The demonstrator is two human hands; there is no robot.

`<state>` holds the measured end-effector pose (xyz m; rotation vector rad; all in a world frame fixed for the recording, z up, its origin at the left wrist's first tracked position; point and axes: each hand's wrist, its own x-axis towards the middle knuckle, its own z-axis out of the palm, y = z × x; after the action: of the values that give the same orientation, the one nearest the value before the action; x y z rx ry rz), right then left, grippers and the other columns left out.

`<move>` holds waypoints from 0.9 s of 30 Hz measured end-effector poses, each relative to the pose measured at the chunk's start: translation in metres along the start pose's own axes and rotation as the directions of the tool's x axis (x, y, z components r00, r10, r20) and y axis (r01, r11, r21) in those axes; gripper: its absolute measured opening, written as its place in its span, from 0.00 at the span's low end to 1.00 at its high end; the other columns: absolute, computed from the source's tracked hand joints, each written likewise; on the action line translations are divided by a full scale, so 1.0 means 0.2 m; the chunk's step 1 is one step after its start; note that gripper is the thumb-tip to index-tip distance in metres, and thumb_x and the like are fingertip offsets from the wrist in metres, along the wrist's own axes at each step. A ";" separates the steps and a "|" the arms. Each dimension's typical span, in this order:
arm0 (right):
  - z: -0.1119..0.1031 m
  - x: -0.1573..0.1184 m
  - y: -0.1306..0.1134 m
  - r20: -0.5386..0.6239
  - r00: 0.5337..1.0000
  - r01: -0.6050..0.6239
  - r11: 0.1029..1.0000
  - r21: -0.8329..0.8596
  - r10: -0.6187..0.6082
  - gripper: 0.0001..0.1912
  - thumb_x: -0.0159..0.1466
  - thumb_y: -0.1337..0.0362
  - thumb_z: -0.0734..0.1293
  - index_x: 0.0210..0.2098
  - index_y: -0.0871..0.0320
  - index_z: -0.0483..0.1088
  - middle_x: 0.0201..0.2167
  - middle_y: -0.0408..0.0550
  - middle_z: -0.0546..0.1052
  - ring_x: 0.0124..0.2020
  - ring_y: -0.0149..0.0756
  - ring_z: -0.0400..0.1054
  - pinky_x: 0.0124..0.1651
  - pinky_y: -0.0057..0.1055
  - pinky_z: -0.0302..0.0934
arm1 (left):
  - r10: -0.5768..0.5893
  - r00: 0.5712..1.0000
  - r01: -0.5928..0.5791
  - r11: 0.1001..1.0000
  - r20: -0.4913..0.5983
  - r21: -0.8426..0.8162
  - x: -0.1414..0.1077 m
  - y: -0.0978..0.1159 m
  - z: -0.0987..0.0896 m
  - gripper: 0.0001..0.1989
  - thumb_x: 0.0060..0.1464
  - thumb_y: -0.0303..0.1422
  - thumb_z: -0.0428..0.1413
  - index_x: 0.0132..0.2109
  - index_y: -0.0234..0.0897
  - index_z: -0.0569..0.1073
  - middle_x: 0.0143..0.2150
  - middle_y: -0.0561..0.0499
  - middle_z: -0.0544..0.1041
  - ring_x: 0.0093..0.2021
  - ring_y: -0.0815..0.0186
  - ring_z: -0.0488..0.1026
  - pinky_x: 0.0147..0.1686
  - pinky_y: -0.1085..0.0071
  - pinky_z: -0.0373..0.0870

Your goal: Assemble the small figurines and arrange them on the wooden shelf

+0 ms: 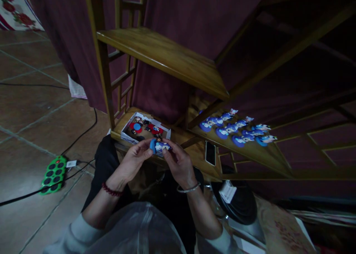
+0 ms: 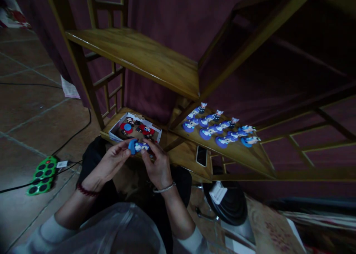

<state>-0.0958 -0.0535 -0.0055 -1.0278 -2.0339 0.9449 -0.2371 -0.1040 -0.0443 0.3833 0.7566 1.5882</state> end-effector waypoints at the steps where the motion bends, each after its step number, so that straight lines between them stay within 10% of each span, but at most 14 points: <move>1: 0.00 0.00 0.01 0.001 1.000 -0.001 1.000 0.000 0.001 0.16 0.59 0.63 0.62 0.48 0.53 0.67 0.44 0.47 0.73 0.44 0.36 0.67 0.46 0.33 0.64 | -0.003 1.000 0.003 1.000 -0.001 0.002 0.00 0.00 0.00 0.17 0.39 0.26 0.63 0.41 0.34 0.76 0.40 0.47 0.76 0.41 0.63 0.71 0.43 0.72 0.63; 27: -0.04 -0.10 0.03 -0.110 0.991 -0.063 0.990 0.127 0.077 0.15 0.57 0.62 0.65 0.44 0.54 0.69 0.43 0.47 0.74 0.43 0.36 0.68 0.47 0.33 0.64 | -0.062 0.994 0.052 0.993 0.092 0.108 -0.03 -0.06 0.06 0.18 0.42 0.29 0.62 0.44 0.39 0.74 0.41 0.50 0.73 0.36 0.71 0.67 0.33 0.76 0.64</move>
<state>-0.0775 -0.0646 -0.0115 -1.0670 -1.8320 1.0109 -0.2194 -0.1072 -0.0425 0.5061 0.7730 1.4696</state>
